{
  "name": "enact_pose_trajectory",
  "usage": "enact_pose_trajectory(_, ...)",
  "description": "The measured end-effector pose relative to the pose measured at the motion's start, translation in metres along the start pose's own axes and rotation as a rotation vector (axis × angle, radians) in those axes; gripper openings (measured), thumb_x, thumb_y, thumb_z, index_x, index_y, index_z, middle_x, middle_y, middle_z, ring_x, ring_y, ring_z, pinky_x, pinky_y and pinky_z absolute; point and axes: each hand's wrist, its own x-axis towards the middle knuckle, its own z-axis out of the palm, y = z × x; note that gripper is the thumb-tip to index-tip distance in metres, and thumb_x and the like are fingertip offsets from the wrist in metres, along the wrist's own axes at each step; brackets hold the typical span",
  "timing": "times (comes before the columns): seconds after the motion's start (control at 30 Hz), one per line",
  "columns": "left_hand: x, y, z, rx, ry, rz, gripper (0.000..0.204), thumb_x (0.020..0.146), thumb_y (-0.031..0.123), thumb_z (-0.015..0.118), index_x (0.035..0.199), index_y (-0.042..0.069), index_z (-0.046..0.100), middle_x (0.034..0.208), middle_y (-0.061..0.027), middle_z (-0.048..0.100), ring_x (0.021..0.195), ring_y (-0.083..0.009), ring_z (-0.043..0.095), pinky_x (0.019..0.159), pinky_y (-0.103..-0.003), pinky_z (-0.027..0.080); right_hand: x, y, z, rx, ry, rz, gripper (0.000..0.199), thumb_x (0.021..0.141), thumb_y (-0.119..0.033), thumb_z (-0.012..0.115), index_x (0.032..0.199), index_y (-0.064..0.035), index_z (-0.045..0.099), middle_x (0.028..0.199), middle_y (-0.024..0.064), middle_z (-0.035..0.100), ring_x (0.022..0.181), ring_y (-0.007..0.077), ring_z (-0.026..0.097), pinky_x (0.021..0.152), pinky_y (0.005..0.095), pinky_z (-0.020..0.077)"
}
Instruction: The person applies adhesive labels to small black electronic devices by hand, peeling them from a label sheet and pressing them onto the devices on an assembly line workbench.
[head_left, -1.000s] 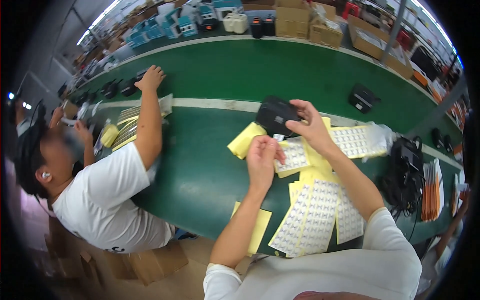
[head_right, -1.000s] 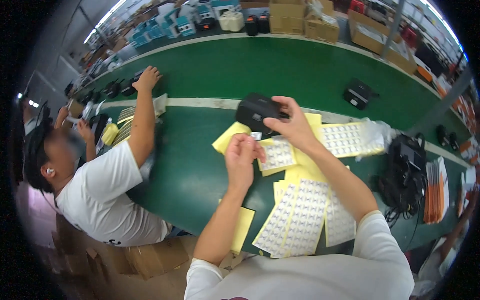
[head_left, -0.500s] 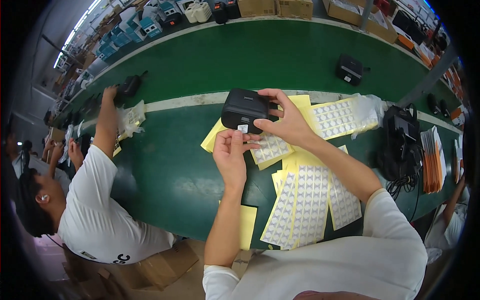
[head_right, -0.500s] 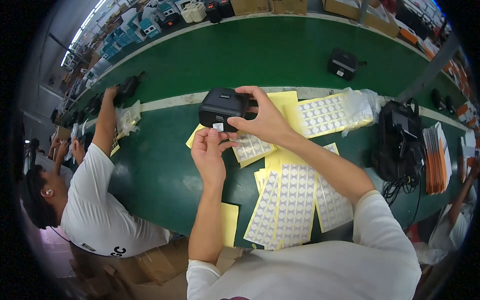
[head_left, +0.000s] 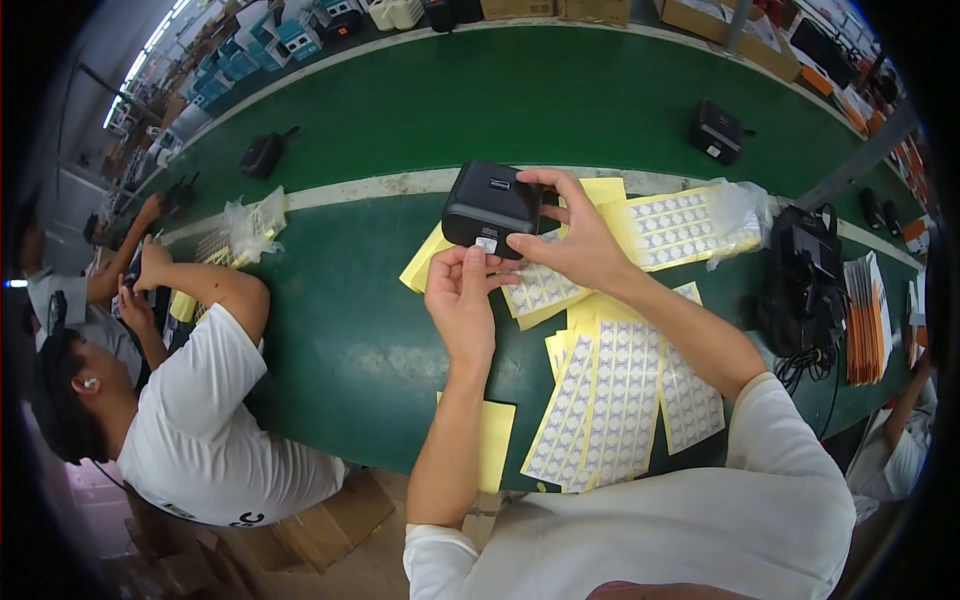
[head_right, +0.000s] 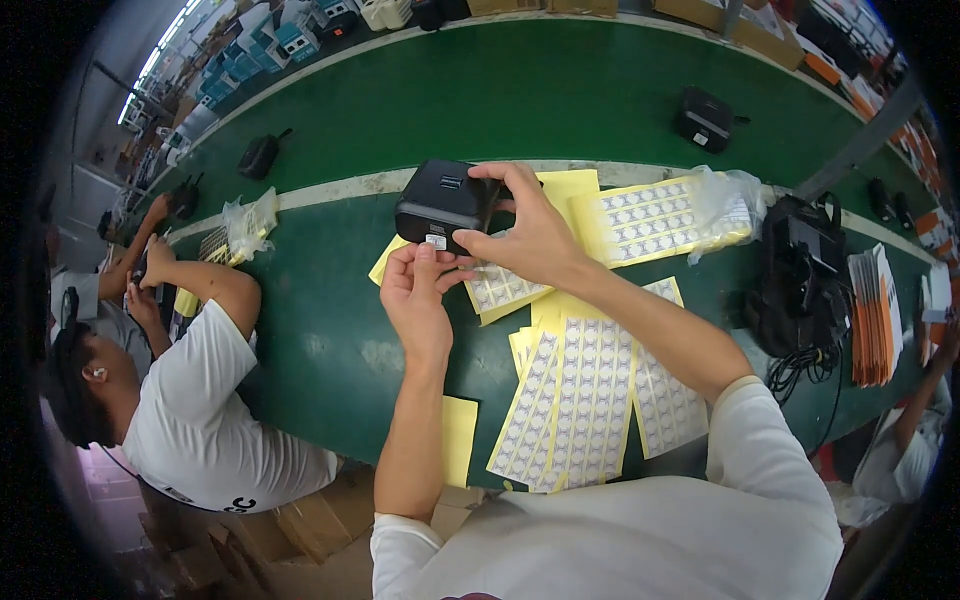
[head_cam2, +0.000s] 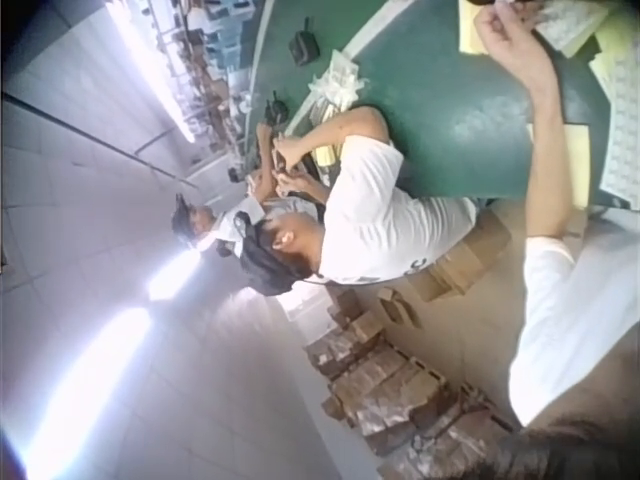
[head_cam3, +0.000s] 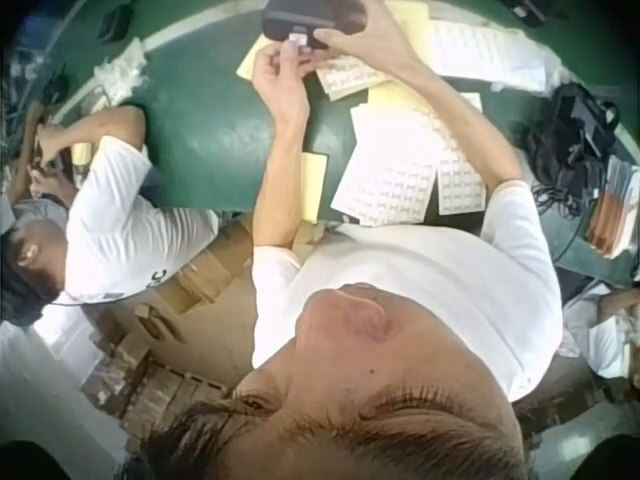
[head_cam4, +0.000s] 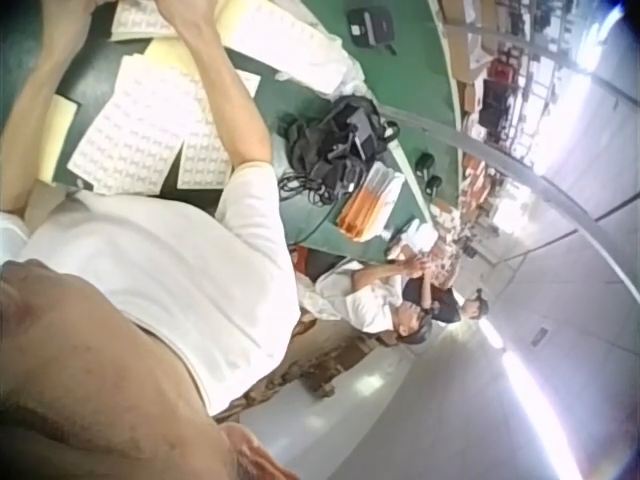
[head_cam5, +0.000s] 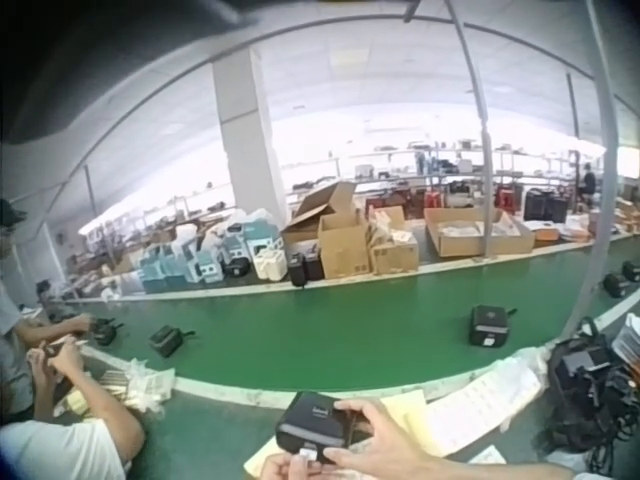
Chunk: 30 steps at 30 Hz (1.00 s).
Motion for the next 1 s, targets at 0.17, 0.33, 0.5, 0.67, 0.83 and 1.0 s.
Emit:
enact_pose_trajectory(0.17,-0.001,-0.004,-0.001,0.025,0.054,0.010,0.017,0.095,0.014,0.053,0.095,-0.003,0.050,0.080,-0.0110,0.058,0.067,-0.0196,0.064,0.060,-0.032,0.058,-0.003,-0.001,0.003,-0.087,0.024,-0.126,0.063,0.069,-0.014,0.078,0.122,-0.0038,0.045,0.123,0.0135,0.042,0.113,0.0259,0.050,0.094,0.0354,0.0474)
enact_pose_trajectory(0.33,0.004,-0.004,-0.004,0.079,0.168,-0.065,0.018,0.094,0.014,0.057,0.093,0.000,0.046,0.071,-0.0077,0.056,0.052,-0.0144,0.057,0.047,-0.025,0.047,0.004,0.004,-0.004,-0.072,0.035,-0.136,0.069,0.067,-0.020,0.079,0.125,-0.0045,0.045,0.120,0.0151,0.044,0.112,0.0274,0.050,0.094,0.0358,0.0451)
enact_pose_trajectory(0.5,0.000,-0.012,-0.004,0.207,0.011,0.055,0.010,0.095,0.010,0.053,0.097,0.001,0.049,0.075,-0.0039,0.054,0.055,-0.0080,0.049,0.046,-0.021,0.040,0.052,0.005,-0.013,-0.298,0.109,-0.089,0.073,0.071,-0.025,0.076,0.130,-0.0044,0.040,0.128,0.0166,0.040,0.115,0.0297,0.050,0.097,0.0370,0.0434)
enact_pose_trajectory(0.67,-0.003,-0.032,-0.002,0.851,-0.184,0.412,0.012,0.091,0.003,0.053,0.103,0.000,0.056,0.084,-0.0067,0.055,0.069,-0.0126,0.053,0.061,-0.027,0.046,0.122,0.042,-0.024,-0.331,0.213,-0.098,0.076,0.068,-0.031,0.075,0.128,-0.0020,0.041,0.126,0.0213,0.041,0.115,0.0365,0.048,0.098,0.0382,0.0414)
enact_pose_trajectory(0.83,-0.003,-0.028,0.008,0.921,-0.266,0.265,0.021,0.088,0.001,0.055,0.109,0.001,0.057,0.103,-0.0146,0.054,0.087,-0.0291,0.060,0.073,-0.036,0.050,0.146,0.077,-0.034,-0.503,0.102,-0.051,0.080,0.070,-0.033,0.075,0.135,-0.0054,0.037,0.133,0.0196,0.037,0.119,0.0361,0.047,0.099,0.0388,0.0408)
enact_pose_trajectory(1.0,-0.001,-0.029,0.009,1.006,-0.256,0.296,0.025,0.088,0.004,0.056,0.113,0.003,0.057,0.108,-0.0153,0.052,0.088,-0.0314,0.059,0.073,-0.038,0.051,0.129,0.089,-0.020,-0.634,0.202,-0.092,0.080,0.072,-0.034,0.074,0.136,-0.0045,0.037,0.134,0.0205,0.037,0.124,0.0358,0.043,0.103,0.0394,0.0381)
